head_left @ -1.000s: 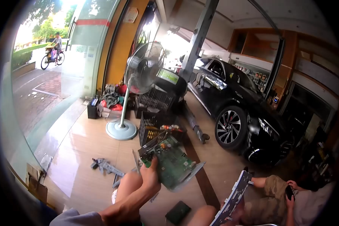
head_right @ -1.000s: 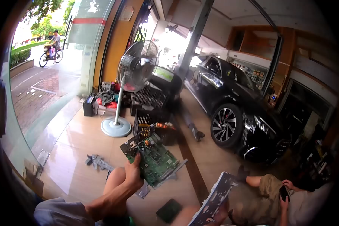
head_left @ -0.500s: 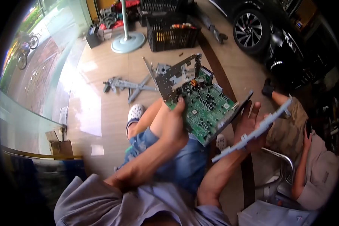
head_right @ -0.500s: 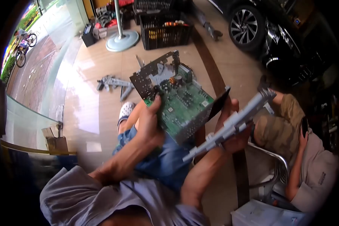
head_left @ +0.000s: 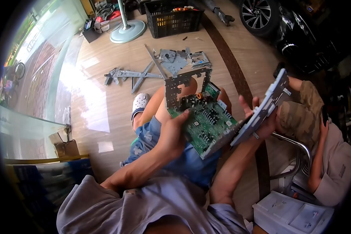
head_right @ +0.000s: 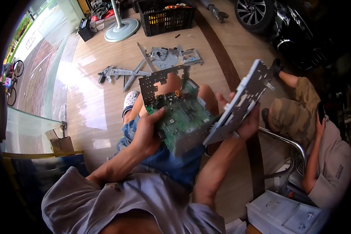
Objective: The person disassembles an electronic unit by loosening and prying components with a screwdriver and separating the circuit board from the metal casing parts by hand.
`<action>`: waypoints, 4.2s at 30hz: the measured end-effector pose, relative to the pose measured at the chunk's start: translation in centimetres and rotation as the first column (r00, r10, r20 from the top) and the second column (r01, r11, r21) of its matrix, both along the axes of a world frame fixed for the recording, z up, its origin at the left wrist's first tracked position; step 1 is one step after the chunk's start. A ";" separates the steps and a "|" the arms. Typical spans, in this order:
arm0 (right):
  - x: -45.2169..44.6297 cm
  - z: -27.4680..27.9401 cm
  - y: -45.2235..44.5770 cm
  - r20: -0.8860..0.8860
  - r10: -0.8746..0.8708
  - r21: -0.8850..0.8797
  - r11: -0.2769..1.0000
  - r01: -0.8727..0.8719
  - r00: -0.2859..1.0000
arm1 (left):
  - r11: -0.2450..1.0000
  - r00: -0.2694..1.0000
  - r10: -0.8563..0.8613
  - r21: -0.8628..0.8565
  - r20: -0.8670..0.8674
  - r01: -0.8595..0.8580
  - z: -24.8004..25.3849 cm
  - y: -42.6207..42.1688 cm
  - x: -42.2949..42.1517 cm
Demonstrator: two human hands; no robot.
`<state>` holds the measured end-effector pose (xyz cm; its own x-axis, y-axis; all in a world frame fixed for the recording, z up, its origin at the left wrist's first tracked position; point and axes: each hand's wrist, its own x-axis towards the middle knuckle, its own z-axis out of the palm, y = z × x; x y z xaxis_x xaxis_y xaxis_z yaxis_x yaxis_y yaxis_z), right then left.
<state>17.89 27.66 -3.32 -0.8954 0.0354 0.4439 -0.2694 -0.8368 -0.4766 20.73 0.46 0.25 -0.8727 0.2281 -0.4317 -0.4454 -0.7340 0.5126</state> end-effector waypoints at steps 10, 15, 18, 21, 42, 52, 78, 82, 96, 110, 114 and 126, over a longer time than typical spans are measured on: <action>1.2 0.4 -2.6 0.177 -0.132 0.069 0.990 0.122 0.975 | 0.991 0.988 0.131 0.011 -0.087 -0.130 0.2 -0.6 0.8; -0.2 1.5 -2.8 -0.005 0.037 -0.058 0.998 -0.037 0.999 | 0.986 0.970 0.162 -0.017 -0.179 -0.167 1.9 -1.4 1.6; -1.0 3.6 -3.1 -0.086 0.106 -0.039 0.993 -0.110 0.991 | 0.976 0.919 0.170 -0.071 -0.355 -0.207 3.8 -2.3 1.5; -3.0 5.5 -2.6 -0.279 0.250 -0.007 0.965 -0.262 0.927 | 0.965 0.825 0.146 -0.104 -0.545 -0.240 4.8 -3.0 1.9; -1.3 -1.3 -2.3 -0.084 0.655 -0.282 0.707 -0.649 0.751 | 0.933 0.102 -0.356 -0.360 -0.929 -0.020 -7.4 -8.1 -3.6; 3.8 -9.7 -2.0 0.231 0.536 -0.533 0.768 -0.354 0.812 | 0.933 0.801 -0.298 0.018 -0.520 0.359 -11.3 -4.5 -4.5; 17.0 -2.1 -7.1 0.764 -0.158 -0.183 0.876 0.445 0.626 | 0.913 0.716 -0.388 -0.137 -0.580 0.384 -7.0 -3.7 -6.4; 16.1 -2.1 -5.6 0.786 -0.388 0.087 0.840 0.536 0.481 | 0.976 0.804 -0.203 -0.182 -0.559 0.120 -9.4 -2.3 -8.0; 11.6 2.1 -1.8 0.713 -0.649 0.504 0.737 0.450 0.266 | 0.393 0.707 -0.605 0.634 -0.366 0.666 -16.8 -5.0 -12.4; 8.0 6.9 0.3 0.329 -0.819 0.824 0.492 0.280 0.470 | 0.872 0.859 -0.467 -0.271 -0.210 0.407 -10.0 -4.5 -10.3; 8.3 8.3 0.2 0.371 -0.809 0.785 0.535 0.311 0.456 | 0.869 0.936 -0.342 -0.410 -0.087 0.279 -6.8 -3.5 -8.9; 7.7 10.7 -2.7 0.480 -0.752 0.622 0.655 0.430 0.452 | 0.898 0.954 -0.273 -0.388 -0.125 0.206 -6.4 -2.6 -9.9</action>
